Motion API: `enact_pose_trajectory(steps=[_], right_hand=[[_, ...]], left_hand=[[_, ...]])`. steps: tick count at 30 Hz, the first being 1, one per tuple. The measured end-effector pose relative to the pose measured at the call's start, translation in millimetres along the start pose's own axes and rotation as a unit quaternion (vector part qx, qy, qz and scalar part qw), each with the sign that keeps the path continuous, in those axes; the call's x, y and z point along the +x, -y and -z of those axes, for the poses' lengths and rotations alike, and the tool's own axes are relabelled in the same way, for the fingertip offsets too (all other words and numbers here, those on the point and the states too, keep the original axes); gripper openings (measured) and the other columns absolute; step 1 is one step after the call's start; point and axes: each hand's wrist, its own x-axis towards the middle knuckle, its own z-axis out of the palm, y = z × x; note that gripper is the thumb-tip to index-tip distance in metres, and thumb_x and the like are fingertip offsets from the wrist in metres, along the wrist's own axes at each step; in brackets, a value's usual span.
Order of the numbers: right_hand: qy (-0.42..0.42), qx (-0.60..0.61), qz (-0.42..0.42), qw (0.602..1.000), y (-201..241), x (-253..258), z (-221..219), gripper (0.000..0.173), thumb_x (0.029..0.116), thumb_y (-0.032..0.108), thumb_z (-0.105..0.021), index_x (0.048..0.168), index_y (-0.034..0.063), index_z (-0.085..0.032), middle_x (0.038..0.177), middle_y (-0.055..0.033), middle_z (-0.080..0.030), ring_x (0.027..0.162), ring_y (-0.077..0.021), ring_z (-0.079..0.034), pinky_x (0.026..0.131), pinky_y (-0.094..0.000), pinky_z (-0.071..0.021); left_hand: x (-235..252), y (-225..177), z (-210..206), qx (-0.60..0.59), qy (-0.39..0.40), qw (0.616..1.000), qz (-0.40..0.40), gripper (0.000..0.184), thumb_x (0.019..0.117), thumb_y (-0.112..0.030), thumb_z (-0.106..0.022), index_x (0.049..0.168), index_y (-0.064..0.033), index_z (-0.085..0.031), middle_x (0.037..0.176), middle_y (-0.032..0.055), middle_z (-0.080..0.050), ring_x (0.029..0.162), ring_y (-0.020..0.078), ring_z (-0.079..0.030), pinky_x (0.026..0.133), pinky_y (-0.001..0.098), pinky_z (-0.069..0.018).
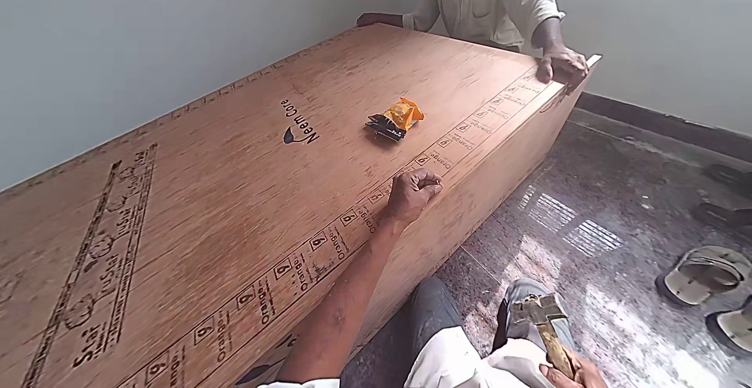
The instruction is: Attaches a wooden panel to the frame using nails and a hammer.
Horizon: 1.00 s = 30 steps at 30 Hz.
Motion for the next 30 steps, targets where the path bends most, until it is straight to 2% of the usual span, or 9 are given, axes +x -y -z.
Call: enact_pose_trajectory(steps=[3, 6, 9, 11, 15, 18, 22, 27, 30], right_hand=[[-0.031, 0.012, 0.090, 0.995, 61, 12, 10, 0.016, 0.0867, 0.016, -0.067, 0.095, 0.0051, -0.059, 0.060, 0.0038, -0.057, 0.044, -0.0079, -0.054, 0.044, -0.0282, -0.0491], [-0.045, 0.002, 0.288, 0.957, 136, 33, 17, 0.022, 0.0949, 0.037, -0.066, 0.099, 0.0162, -0.058, 0.065, 0.0119, -0.058, 0.046, 0.0009, -0.053, 0.043, -0.0190, -0.0487], [-0.041, -0.098, 0.387, 0.916, 213, 52, 31, 0.035, 0.1003, 0.048, -0.059, 0.106, 0.0129, -0.057, 0.069, 0.0088, -0.056, 0.049, 0.0001, -0.053, 0.044, -0.0201, -0.0489], [-0.061, -0.182, 0.387, 0.902, 262, 55, 37, 0.040, 0.0977, 0.049, -0.059, 0.109, 0.0106, -0.061, 0.067, 0.0081, -0.056, 0.049, 0.0002, -0.053, 0.043, -0.0207, -0.0480], [-0.099, -0.288, 0.398, 0.865, 347, 58, 22, 0.029, 0.0954, 0.047, -0.062, 0.097, 0.0178, -0.058, 0.059, 0.0110, -0.051, 0.045, 0.0019, -0.051, 0.041, -0.0200, -0.0446], [-0.087, -0.388, 0.333, 0.855, 389, 62, 1, 0.027, 0.0951, 0.032, -0.075, 0.095, 0.0137, -0.055, 0.062, 0.0025, -0.051, 0.050, -0.0107, -0.050, 0.047, -0.0312, -0.0418], [0.024, -0.564, 0.164, 0.809, 390, 92, -21, 0.011, 0.0968, 0.014, -0.066, 0.101, 0.0087, -0.058, 0.080, -0.0106, -0.060, 0.076, -0.0301, -0.063, 0.065, -0.0500, -0.0504], [-0.038, -0.458, 0.242, 0.855, 394, 77, -16, 0.017, 0.0957, 0.015, -0.070, 0.091, 0.0115, -0.054, 0.065, -0.0020, -0.053, 0.057, -0.0167, -0.054, 0.052, -0.0364, -0.0434], [-0.083, -0.439, 0.267, 0.854, 390, 80, -21, 0.014, 0.0951, 0.010, -0.067, 0.095, 0.0102, -0.052, 0.065, -0.0038, -0.052, 0.054, -0.0189, -0.054, 0.048, -0.0377, -0.0430]], left_hand=[[-1, 0, -2, 0.025, 0.000, 1.000, -0.019, 0.013, 0.0905, -0.001, -0.075, 0.103, -0.0021, -0.074, 0.090, 0.0048, -0.077, 0.078, 0.0061, -0.072, 0.078, 0.0255, -0.0598], [-1, 1, -4, 0.047, -0.002, 0.998, -0.050, 0.015, 0.0909, -0.001, -0.073, 0.106, -0.0006, -0.073, 0.091, 0.0078, -0.077, 0.079, 0.0089, -0.073, 0.080, 0.0277, -0.0600], [-2, 3, -5, 0.049, -0.007, 0.997, -0.062, 0.023, 0.0901, 0.000, -0.074, 0.113, -0.0006, -0.070, 0.093, 0.0081, -0.077, 0.080, 0.0115, -0.073, 0.079, 0.0305, -0.0607], [-1, 4, -6, 0.044, -0.003, 0.997, -0.059, 0.029, 0.0899, 0.001, -0.073, 0.118, 0.0004, -0.067, 0.092, 0.0091, -0.077, 0.079, 0.0136, -0.074, 0.079, 0.0329, -0.0609], [-1, 1, -4, 0.044, -0.002, 0.998, -0.051, 0.043, 0.0901, -0.002, -0.074, 0.130, 0.0015, -0.059, 0.092, 0.0106, -0.077, 0.077, 0.0159, -0.074, 0.078, 0.0355, -0.0607], [-1, 3, -5, 0.040, -0.005, 0.998, -0.044, 0.050, 0.0899, -0.002, -0.075, 0.135, -0.0003, -0.053, 0.091, 0.0105, -0.077, 0.078, 0.0175, -0.075, 0.079, 0.0375, -0.0616], [-1, -7, -3, 0.096, 0.006, 0.995, -0.012, 0.060, 0.0901, -0.003, -0.074, 0.142, 0.0021, -0.044, 0.088, 0.0116, -0.074, 0.080, 0.0226, -0.074, 0.082, 0.0437, -0.0603], [0, -1, -3, 0.057, -0.001, 0.998, -0.025, 0.063, 0.0901, -0.003, -0.076, 0.144, -0.0016, -0.043, 0.090, 0.0100, -0.077, 0.080, 0.0186, -0.075, 0.081, 0.0393, -0.0614], [0, 5, -6, 0.021, -0.016, 0.999, -0.041, 0.067, 0.0882, 0.000, -0.077, 0.146, -0.0043, -0.044, 0.087, 0.0098, -0.077, 0.074, 0.0179, -0.075, 0.076, 0.0374, -0.0628]])
